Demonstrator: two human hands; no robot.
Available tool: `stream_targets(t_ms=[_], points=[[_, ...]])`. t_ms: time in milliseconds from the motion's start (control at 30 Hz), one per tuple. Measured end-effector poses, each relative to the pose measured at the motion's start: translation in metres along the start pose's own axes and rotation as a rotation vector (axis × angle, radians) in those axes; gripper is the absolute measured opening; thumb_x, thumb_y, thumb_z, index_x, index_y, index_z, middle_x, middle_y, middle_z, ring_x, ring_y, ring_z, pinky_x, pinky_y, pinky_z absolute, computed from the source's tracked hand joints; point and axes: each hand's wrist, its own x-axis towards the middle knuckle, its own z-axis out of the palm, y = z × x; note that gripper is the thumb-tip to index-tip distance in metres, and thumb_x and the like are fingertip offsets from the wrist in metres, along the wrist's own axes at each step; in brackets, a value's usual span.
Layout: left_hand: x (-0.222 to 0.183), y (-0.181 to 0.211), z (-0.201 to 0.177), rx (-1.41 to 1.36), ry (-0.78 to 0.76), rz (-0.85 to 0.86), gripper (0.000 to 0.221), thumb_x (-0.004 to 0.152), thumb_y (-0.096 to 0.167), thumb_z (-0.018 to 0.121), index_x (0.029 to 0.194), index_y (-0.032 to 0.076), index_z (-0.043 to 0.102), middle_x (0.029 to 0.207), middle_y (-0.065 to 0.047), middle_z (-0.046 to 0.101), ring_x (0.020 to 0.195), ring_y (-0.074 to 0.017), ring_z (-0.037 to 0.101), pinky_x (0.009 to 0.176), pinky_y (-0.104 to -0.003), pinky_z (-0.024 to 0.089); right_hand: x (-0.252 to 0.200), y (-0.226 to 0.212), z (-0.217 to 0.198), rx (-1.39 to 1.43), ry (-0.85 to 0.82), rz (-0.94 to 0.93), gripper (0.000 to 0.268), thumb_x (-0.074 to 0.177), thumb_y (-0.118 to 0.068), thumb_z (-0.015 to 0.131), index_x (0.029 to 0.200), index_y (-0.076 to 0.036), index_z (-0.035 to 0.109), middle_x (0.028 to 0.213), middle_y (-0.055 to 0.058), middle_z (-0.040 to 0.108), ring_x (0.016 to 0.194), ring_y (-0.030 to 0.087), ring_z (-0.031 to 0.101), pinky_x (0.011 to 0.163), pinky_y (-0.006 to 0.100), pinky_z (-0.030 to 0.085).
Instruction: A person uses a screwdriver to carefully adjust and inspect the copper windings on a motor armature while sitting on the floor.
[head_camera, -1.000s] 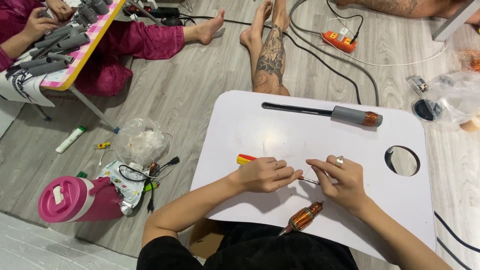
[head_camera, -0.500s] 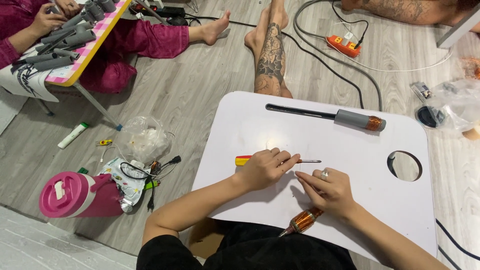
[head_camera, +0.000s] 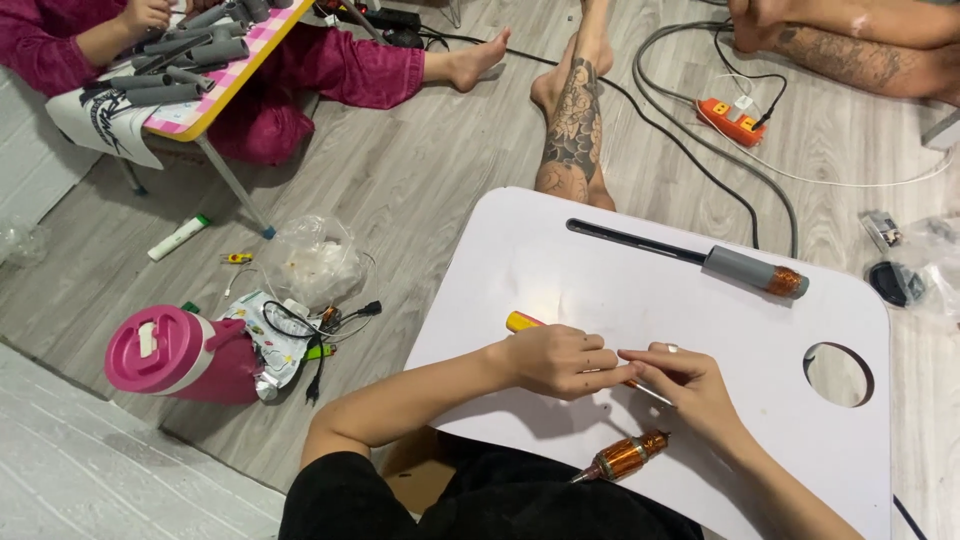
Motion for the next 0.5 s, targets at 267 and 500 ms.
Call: stream_targets(t_ms=[267, 500], points=[[0.016, 0.003, -0.019, 0.066, -0.146, -0.298, 0.029, 0.087, 0.003, 0.071, 0.115, 0.002, 0.070, 0.087, -0.008, 0.064, 0.058, -0.0124, 0.050, 0.047, -0.023, 0.040, -0.011, -0.019, 0.023, -0.514, 0.080, -0.161, 0.023, 0.074, -0.003, 0.073, 0.095, -0.010, 0.079, 0.062, 0.001, 0.067, 0.043, 0.008, 0.046, 0.041, 0.021, 0.035], [0.008, -0.009, -0.014, 0.194, -0.275, -0.302, 0.027, 0.086, 0.005, 0.070, 0.113, 0.001, 0.070, 0.095, -0.009, 0.062, 0.069, -0.0177, 0.056, 0.061, -0.027, 0.048, -0.011, -0.023, 0.021, -0.607, 0.134, -0.339, 0.029, 0.081, 0.001, 0.072, 0.107, -0.009, 0.074, 0.053, -0.004, 0.048, 0.051, 0.009, 0.040, 0.054, 0.022, 0.038]])
